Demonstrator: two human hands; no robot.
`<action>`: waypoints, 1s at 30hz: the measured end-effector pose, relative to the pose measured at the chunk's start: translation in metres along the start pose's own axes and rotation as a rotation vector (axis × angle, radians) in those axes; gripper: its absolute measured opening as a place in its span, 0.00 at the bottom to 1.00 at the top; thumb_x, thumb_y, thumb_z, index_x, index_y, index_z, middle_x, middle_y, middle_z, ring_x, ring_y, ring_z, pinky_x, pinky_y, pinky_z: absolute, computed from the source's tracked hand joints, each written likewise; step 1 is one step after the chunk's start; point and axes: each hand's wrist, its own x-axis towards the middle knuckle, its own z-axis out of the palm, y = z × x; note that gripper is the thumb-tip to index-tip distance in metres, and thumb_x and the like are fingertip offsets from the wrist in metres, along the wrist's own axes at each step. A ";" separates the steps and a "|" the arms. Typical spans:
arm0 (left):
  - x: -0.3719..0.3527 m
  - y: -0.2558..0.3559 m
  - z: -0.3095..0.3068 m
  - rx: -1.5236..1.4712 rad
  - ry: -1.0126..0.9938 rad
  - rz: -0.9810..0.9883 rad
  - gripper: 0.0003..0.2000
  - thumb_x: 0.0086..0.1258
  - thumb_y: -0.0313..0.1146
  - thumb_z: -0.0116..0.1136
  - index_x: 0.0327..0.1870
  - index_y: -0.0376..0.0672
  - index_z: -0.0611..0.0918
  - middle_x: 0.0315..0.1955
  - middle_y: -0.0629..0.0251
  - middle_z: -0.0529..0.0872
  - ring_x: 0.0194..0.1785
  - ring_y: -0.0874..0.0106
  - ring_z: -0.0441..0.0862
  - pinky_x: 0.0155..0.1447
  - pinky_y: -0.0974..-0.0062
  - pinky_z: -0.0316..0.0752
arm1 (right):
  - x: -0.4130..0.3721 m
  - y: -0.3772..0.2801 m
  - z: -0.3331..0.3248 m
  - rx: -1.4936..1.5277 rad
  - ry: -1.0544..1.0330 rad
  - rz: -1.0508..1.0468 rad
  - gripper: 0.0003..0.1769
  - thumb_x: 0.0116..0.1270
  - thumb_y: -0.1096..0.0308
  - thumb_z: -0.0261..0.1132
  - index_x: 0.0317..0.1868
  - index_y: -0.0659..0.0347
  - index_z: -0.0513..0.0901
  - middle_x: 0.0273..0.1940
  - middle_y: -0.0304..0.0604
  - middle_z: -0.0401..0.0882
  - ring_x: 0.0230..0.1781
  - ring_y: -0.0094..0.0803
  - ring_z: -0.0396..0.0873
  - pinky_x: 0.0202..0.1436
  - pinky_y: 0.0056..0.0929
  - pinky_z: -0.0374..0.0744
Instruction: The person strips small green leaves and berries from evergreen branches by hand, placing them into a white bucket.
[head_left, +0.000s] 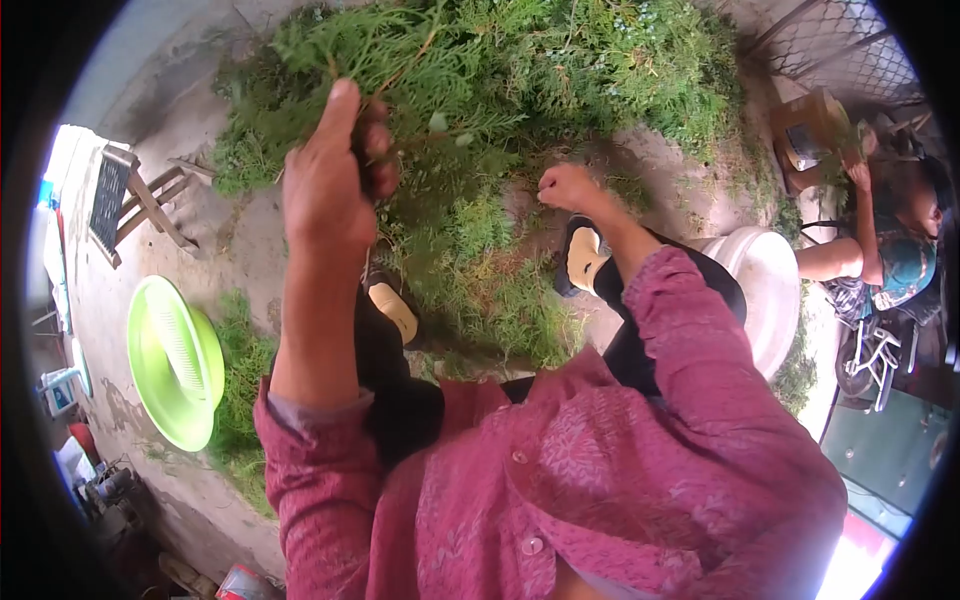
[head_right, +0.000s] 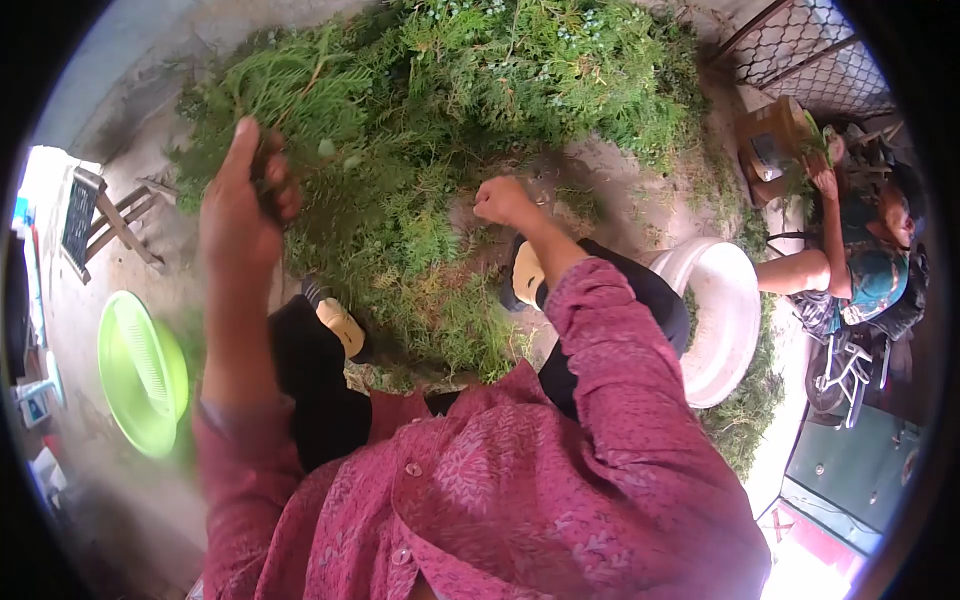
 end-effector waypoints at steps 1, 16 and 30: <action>-0.002 0.000 -0.002 -0.016 0.022 0.000 0.15 0.66 0.43 0.51 0.30 0.37 0.76 0.14 0.71 0.69 0.16 0.79 0.62 0.19 0.80 0.57 | 0.005 0.011 0.017 0.007 -0.008 0.002 0.13 0.43 0.58 0.63 0.29 0.55 0.83 0.31 0.46 0.80 0.35 0.42 0.78 0.42 0.36 0.75; 0.005 -0.009 -0.022 -0.008 0.401 -0.080 0.16 0.71 0.47 0.40 0.31 0.44 0.71 0.11 0.72 0.63 0.14 0.78 0.57 0.18 0.81 0.54 | 0.060 0.079 0.139 0.031 0.074 0.575 0.14 0.50 0.62 0.61 0.38 0.58 0.79 0.41 0.49 0.78 0.43 0.46 0.75 0.46 0.39 0.74; 0.008 -0.018 -0.006 -0.002 0.487 -0.097 0.15 0.71 0.46 0.41 0.31 0.44 0.70 0.13 0.72 0.63 0.15 0.79 0.58 0.19 0.81 0.55 | 0.059 0.106 0.157 0.050 0.039 0.710 0.14 0.51 0.60 0.61 0.37 0.56 0.80 0.41 0.49 0.78 0.44 0.45 0.76 0.45 0.39 0.75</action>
